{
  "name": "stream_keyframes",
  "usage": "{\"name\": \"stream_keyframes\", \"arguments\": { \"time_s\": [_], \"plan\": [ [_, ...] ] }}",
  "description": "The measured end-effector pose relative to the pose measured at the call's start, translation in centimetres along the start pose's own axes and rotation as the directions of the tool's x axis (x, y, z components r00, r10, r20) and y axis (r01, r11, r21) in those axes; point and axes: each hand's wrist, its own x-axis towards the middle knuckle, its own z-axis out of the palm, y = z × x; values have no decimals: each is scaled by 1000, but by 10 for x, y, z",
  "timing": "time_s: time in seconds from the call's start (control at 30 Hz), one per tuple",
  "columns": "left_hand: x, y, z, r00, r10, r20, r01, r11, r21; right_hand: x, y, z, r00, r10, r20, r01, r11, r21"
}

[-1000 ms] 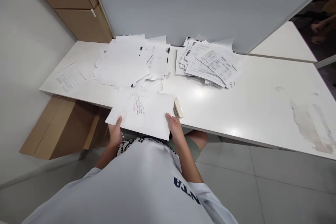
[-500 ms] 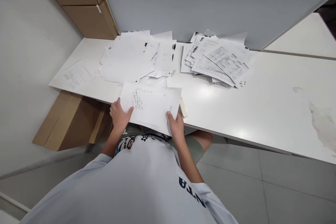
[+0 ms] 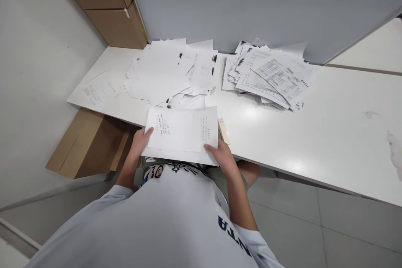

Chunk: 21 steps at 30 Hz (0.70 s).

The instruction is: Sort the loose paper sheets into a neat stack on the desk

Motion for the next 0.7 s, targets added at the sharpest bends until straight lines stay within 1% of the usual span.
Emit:
{"name": "stream_keyframes", "arguments": {
  "time_s": [0.1,0.17,0.27,0.33,0.4,0.47,0.57,0.63,0.7],
  "plan": [
    [-2,-5,1,998,-6,55,9,999,-51,-2,-8,2,995,95,17,-96,994,59],
    [-2,-8,3,997,-30,72,40,988,-147,-2,-12,6,990,135,35,-137,988,76],
    [1,-14,4,991,-87,105,117,942,-316,1,-16,9,988,127,82,-134,987,86],
    [3,-17,1,983,-115,144,162,911,-380,1,-17,7,988,116,97,-126,987,100],
    [6,-18,-4,972,-125,197,192,908,-373,1,-19,4,987,132,97,-143,982,125],
    [7,-18,-10,962,-112,250,195,921,-338,0,-21,1,983,152,101,-166,976,144],
    [8,-17,-15,942,-86,326,195,927,-319,0,-25,-4,984,121,129,-141,977,162],
    [8,-18,-15,931,-87,354,212,920,-331,3,-27,-7,983,103,148,-128,978,167],
    [6,-21,-11,932,-99,349,230,905,-358,6,-28,-9,976,119,182,-148,977,156]
  ]
}}
